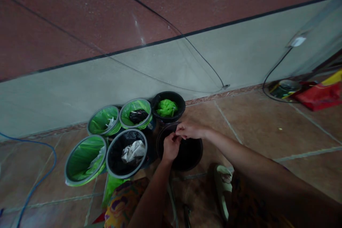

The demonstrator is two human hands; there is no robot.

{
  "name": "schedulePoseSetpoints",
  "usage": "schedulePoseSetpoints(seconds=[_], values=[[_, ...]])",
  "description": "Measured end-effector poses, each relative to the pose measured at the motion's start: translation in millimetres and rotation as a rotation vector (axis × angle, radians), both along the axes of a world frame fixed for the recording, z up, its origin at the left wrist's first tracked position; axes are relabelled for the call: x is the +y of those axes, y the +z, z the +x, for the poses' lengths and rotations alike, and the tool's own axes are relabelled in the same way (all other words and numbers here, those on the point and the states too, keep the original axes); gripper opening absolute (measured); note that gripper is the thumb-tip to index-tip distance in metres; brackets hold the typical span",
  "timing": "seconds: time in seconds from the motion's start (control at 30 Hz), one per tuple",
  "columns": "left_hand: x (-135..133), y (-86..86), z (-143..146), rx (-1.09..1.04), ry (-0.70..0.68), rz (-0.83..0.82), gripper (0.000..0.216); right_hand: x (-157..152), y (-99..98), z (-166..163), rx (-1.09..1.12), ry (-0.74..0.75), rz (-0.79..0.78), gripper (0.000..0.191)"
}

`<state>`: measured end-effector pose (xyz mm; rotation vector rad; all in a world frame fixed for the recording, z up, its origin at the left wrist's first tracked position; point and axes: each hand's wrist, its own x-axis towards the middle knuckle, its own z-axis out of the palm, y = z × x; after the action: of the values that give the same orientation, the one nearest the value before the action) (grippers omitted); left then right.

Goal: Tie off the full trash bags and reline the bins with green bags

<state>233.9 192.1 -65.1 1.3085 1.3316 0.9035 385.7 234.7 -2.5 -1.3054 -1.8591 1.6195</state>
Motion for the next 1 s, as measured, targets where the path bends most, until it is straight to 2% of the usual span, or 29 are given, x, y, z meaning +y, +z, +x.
schedulePoseSetpoints(seconds=[0.07,0.13,0.2,0.23,0.27,0.33,0.4,0.47,0.53,0.6,0.83,1.0], values=[[-1,-0.5,0,0.036,-0.004,0.015,0.021,2,3.8,-1,0.177,-0.142,-0.050,0.021],[-2,-2.4,0,0.035,0.002,0.009,0.025,5,4.2,0,0.311,-0.397,-0.123,0.026],[-2,-5.2,-2,0.018,0.010,0.004,0.025,7,-0.1,2,0.290,-0.588,-0.179,0.028],[-1,-6.4,-2,0.003,0.012,0.003,0.024,7,-3.9,3,0.231,-0.602,-0.187,0.029],[-1,-7.1,-3,-0.008,0.012,0.003,0.023,6,-8.6,3,0.159,-0.557,-0.182,0.031],[-1,-6.4,-3,-0.025,0.004,0.006,0.023,-1,-19.5,0,0.025,-0.350,-0.117,0.041],[-1,-2.9,-4,-0.021,-0.006,0.022,0.023,-11,-29.9,-6,-0.083,-0.136,0.018,0.047],[-2,1.8,-4,0.014,-0.012,0.056,0.021,-21,-37.3,-12,-0.205,-0.033,0.168,0.042],[-3,5.3,-4,0.057,-0.012,0.089,0.018,-27,-40.6,-17,-0.310,-0.042,0.274,0.037],[-3,6.0,-4,0.079,0.017,0.098,0.016,-29,-40.6,-19,-0.349,-0.083,0.316,0.036],[5,-5.3,-8,0.024,0.210,-0.041,0.009,-25,-38.6,-20,-0.370,-0.178,0.293,0.043],[9,-11.3,-9,-0.061,0.254,-0.167,0.007,-28,-41.8,-20,-0.319,-0.217,0.294,0.033]])
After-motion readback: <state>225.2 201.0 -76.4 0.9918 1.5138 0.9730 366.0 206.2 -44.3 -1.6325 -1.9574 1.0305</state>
